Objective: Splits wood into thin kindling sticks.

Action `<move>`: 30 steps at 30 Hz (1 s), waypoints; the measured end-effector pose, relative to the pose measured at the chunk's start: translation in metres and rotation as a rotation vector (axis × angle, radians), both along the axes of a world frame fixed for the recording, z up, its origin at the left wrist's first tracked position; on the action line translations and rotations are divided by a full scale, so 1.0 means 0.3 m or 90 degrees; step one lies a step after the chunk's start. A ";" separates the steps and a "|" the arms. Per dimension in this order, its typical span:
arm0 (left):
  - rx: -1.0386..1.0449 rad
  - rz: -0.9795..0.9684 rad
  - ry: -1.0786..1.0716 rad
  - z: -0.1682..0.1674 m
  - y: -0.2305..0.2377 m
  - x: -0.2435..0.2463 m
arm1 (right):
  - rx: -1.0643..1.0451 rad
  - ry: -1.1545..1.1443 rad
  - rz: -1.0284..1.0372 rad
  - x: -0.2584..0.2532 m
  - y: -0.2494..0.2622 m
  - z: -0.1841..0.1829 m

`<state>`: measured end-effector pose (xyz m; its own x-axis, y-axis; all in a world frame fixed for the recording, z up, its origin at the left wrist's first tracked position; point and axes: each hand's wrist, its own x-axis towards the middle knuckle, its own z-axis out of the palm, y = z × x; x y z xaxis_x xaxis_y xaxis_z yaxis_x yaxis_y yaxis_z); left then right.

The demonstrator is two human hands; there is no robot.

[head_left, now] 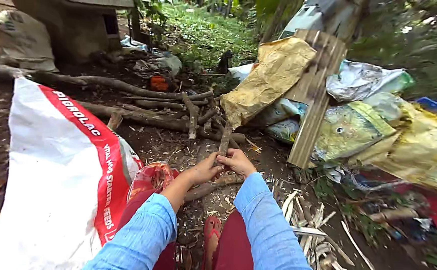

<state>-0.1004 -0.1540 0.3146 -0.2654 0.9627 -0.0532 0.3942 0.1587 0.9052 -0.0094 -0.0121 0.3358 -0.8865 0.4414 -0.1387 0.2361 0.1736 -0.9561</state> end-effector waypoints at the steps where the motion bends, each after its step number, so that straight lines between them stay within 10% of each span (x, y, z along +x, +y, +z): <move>1: -0.011 -0.003 -0.018 -0.004 -0.002 -0.005 | 0.014 -0.006 -0.002 0.010 -0.002 0.005; 6: -0.057 0.032 -0.166 -0.040 -0.003 -0.043 | 0.133 -0.045 -0.125 0.059 0.020 0.026; 12: -0.333 0.071 -0.087 -0.151 0.071 -0.116 | 0.193 -0.161 0.018 0.200 0.140 -0.010; 18: -0.507 0.058 0.120 -0.331 0.213 -0.155 | 0.026 -0.259 -0.149 0.383 0.270 -0.486; 22: -0.527 0.056 0.194 -0.409 0.323 -0.129 | 0.196 -0.371 -0.018 0.574 0.282 -0.920; 25: -0.477 0.098 0.176 -0.501 0.391 -0.134 | 0.124 -0.653 -0.071 0.544 0.153 -0.906; 30: -0.403 0.141 0.163 -0.567 0.487 -0.175 | 0.269 -0.668 -0.287 0.522 0.078 -1.101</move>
